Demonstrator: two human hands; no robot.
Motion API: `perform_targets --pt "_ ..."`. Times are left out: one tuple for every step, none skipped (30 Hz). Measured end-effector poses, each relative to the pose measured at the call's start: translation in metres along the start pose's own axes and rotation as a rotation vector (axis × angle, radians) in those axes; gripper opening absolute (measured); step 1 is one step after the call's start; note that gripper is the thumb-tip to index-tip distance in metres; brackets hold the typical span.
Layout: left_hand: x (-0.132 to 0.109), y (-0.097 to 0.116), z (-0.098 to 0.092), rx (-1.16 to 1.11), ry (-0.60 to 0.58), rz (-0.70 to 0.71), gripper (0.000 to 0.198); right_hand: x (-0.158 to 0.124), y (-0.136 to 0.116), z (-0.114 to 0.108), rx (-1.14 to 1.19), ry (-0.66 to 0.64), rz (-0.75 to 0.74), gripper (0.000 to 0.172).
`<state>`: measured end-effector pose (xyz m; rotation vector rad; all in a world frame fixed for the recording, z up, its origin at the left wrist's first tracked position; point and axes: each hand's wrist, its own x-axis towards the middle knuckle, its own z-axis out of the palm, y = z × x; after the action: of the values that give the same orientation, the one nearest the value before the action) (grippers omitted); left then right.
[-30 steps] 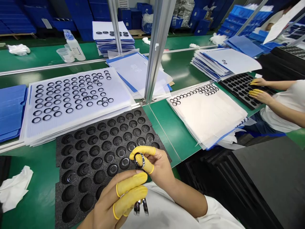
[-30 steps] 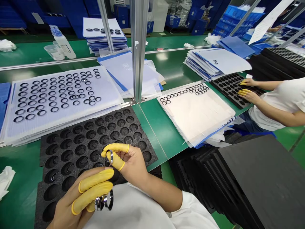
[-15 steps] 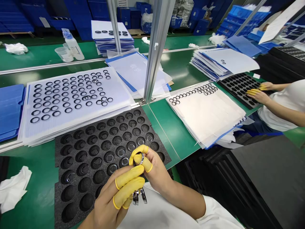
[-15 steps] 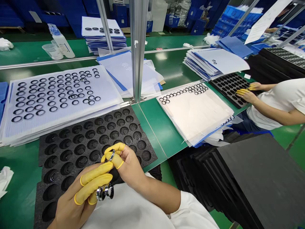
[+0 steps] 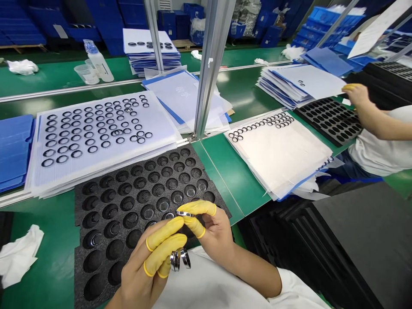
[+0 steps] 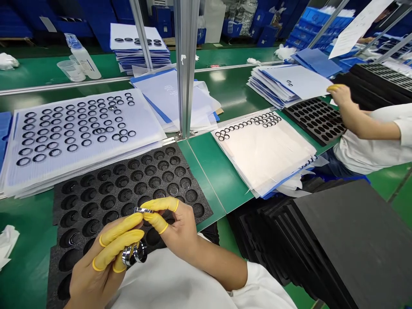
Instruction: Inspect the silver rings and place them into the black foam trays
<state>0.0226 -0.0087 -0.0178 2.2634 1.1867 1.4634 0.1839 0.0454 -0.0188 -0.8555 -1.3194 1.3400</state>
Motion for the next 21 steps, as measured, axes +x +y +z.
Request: perform_targets --pt "0.000 0.000 0.000 0.004 -0.003 0.003 0.025 0.000 0.000 -0.002 -0.039 -0.014 -0.067 0.013" --pt "0.001 0.000 -0.001 0.007 -0.003 0.008 0.025 0.001 -0.001 -0.004 -0.071 -0.025 -0.128 0.010" --pt "0.001 0.000 -0.001 0.007 -0.006 0.010 0.024 0.002 -0.001 -0.006 -0.100 -0.033 -0.182 0.009" --pt "0.001 0.000 -0.001 0.006 -0.006 0.011 0.024 0.002 -0.002 -0.007 -0.128 -0.039 -0.222 0.009" --pt "0.002 0.000 -0.001 0.006 -0.004 0.013 0.024 0.003 -0.002 -0.008 -0.154 -0.039 -0.247 0.009" --pt "0.002 0.000 -0.001 0.004 -0.003 0.011 0.023 0.003 -0.002 -0.008 -0.172 -0.037 -0.257 0.009" --pt "0.002 0.000 0.000 0.001 -0.005 0.010 0.023 0.004 -0.002 -0.008 -0.183 -0.035 -0.256 0.010" --pt "0.001 0.000 0.000 -0.001 -0.008 0.008 0.024 0.004 -0.002 -0.008 -0.187 -0.034 -0.251 0.011" --pt "0.001 0.000 0.000 -0.003 -0.013 0.009 0.024 0.003 -0.002 -0.008 -0.184 -0.035 -0.241 0.012" --pt "0.001 0.000 0.000 -0.009 -0.018 0.011 0.024 0.003 -0.002 -0.008 -0.174 -0.035 -0.229 0.014" --pt "0.001 0.001 0.000 -0.015 -0.022 0.014 0.024 0.003 -0.002 -0.007 -0.158 -0.035 -0.207 0.015" --pt "0.001 0.001 0.000 -0.020 -0.022 0.017 0.025 0.002 -0.002 -0.006 -0.138 -0.031 -0.174 0.015" --pt "0.001 0.001 -0.001 -0.025 -0.018 0.019 0.026 0.002 -0.003 -0.006 -0.117 -0.020 -0.129 0.016" --pt "0.002 0.001 -0.001 -0.030 -0.017 0.016 0.026 0.002 -0.003 -0.006 -0.096 -0.002 -0.074 0.016" --pt "0.002 0.000 -0.001 -0.034 -0.014 0.010 0.027 0.002 -0.003 -0.006 -0.072 0.021 -0.014 0.018" --pt "0.002 0.000 -0.001 -0.035 -0.007 -0.004 0.028 0.002 -0.003 -0.005 -0.038 0.039 0.048 0.021" --pt "0.002 -0.001 -0.001 -0.032 0.006 -0.024 0.029 0.003 -0.003 -0.005 0.012 0.042 0.114 0.024" --pt "0.002 -0.003 -0.001 -0.025 0.025 -0.049 0.029 0.004 -0.002 -0.005 0.076 0.028 0.182 0.028" --pt "0.002 -0.005 0.000 -0.011 0.044 -0.081 0.029 0.005 -0.002 -0.005 0.146 -0.001 0.252 0.032" --pt "0.002 -0.007 0.001 0.009 0.063 -0.115 0.029 0.007 -0.001 -0.005 0.210 -0.036 0.317 0.035" --pt "0.001 -0.010 0.002 0.031 0.077 -0.148 0.030 0.008 0.000 -0.004 0.257 -0.065 0.368 0.037"
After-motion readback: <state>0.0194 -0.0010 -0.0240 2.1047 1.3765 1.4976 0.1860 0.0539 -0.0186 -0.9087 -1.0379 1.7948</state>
